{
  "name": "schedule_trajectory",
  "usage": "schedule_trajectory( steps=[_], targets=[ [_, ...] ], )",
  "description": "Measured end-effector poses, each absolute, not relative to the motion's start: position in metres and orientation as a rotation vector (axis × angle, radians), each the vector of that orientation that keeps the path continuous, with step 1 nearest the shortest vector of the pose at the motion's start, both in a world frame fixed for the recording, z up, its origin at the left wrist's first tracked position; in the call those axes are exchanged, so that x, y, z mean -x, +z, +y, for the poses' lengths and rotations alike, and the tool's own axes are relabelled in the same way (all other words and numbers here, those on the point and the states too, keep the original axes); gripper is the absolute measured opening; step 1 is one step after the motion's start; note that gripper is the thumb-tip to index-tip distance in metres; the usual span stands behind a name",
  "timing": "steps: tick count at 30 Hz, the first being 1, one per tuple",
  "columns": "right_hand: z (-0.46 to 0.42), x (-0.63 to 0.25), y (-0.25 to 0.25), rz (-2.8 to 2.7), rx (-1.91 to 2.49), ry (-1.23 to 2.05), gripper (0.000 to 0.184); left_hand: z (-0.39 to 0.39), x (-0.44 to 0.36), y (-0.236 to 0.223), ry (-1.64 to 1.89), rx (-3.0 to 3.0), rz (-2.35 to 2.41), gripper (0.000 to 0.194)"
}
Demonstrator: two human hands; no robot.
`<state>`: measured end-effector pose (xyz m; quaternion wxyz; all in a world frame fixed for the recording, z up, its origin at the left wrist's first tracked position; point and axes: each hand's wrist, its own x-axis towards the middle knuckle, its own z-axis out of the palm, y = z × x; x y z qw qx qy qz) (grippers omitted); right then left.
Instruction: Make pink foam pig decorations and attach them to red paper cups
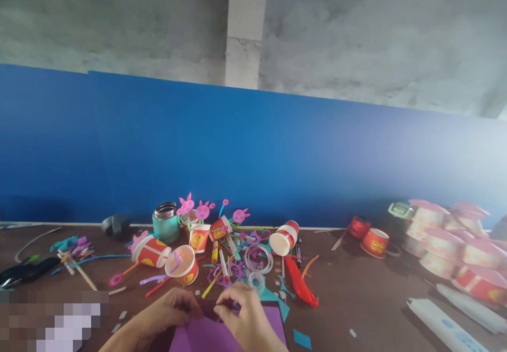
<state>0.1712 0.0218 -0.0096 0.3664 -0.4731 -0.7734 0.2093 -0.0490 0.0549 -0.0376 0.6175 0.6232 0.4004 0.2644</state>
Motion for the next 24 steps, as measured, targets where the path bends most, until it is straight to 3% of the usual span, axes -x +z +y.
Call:
schedule_trajectory(
  steps=[5, 13, 19, 24],
  targets=[
    [0.033, -0.19, -0.01, -1.883, 1.442, 0.221, 0.015, 0.049, 0.065, -0.023, 0.482, -1.543, 0.918, 0.03],
    [0.035, -0.173, -0.025, -2.06, 1.759, 0.272, 0.005, 0.041, 0.07, -0.015, 0.331, -1.629, 1.016, 0.032],
    [0.035, -0.174, -0.027, -2.076, 1.805, 0.18, 0.021, 0.036, 0.076, 0.004, 0.368, -1.552, 0.861, 0.032],
    [0.039, -0.177, -0.021, -2.153, 1.9, 0.131, 0.035, 0.039, 0.071, -0.004, 0.524, -1.663, 1.129, 0.027]
  ],
)
